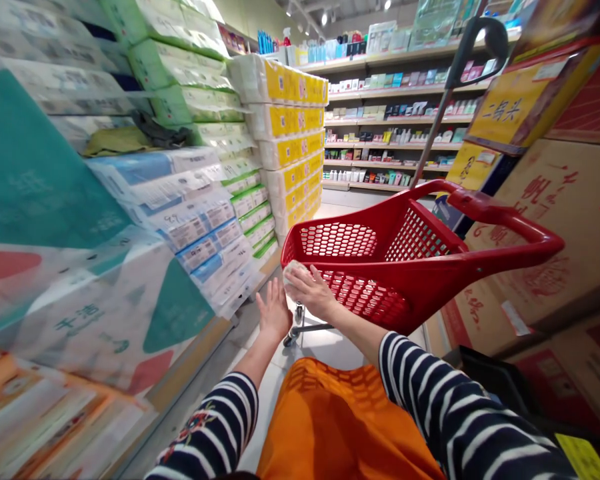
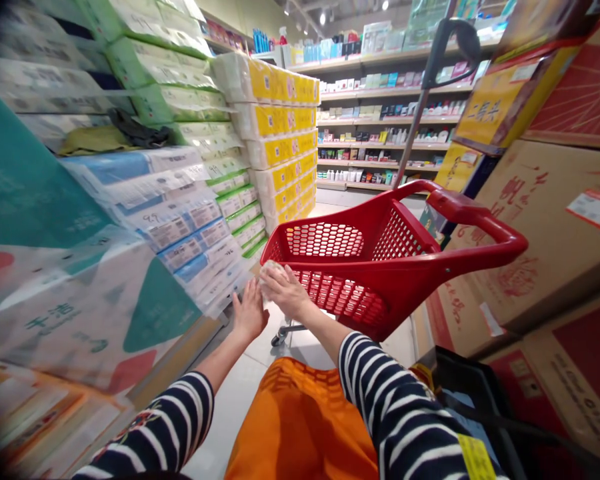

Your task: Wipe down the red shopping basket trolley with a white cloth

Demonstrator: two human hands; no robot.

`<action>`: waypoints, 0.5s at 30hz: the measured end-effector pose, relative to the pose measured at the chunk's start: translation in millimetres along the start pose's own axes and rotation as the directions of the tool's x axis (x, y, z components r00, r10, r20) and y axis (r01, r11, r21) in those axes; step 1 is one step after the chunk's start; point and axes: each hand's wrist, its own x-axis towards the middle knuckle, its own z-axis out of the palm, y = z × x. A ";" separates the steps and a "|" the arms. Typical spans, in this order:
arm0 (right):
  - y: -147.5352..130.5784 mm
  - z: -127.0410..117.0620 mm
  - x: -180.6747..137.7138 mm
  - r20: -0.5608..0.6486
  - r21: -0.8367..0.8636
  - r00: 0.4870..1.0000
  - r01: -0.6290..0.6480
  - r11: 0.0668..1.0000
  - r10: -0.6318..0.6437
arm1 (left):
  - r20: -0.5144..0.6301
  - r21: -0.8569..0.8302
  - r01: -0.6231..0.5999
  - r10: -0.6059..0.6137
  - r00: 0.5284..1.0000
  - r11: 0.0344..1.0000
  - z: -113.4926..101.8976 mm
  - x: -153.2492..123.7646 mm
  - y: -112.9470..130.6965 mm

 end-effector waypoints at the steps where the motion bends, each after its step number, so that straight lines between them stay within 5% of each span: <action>1: 1.9 -2.7 10.2 -0.021 -0.007 0.999 -0.026 1.000 0.026 | -0.010 -0.001 0.020 -0.020 1.000 1.000 -1.5 1.1 -2.6; 4: 4.2 4.3 18.2 -0.014 -0.014 0.998 -0.058 0.998 0.058 | -0.015 0.007 0.056 -0.056 0.998 0.998 -2.9 0.8 -5.6; 9: -10.3 29.3 -17.9 0.134 0.042 0.991 -0.034 0.999 0.028 | 0.003 0.016 -0.009 0.009 1.000 1.000 0.9 -3.6 -1.2; 12: -14.5 16.1 -18.5 0.120 0.044 0.991 -0.066 0.997 0.060 | -0.032 0.005 -0.018 0.018 0.999 1.000 -2.8 3.9 0.9; 15: -3.1 -16.9 -3.6 0.082 -0.023 0.971 -0.222 0.975 0.223 | -0.103 -0.021 -0.024 0.022 0.994 0.999 -15.3 21.4 9.6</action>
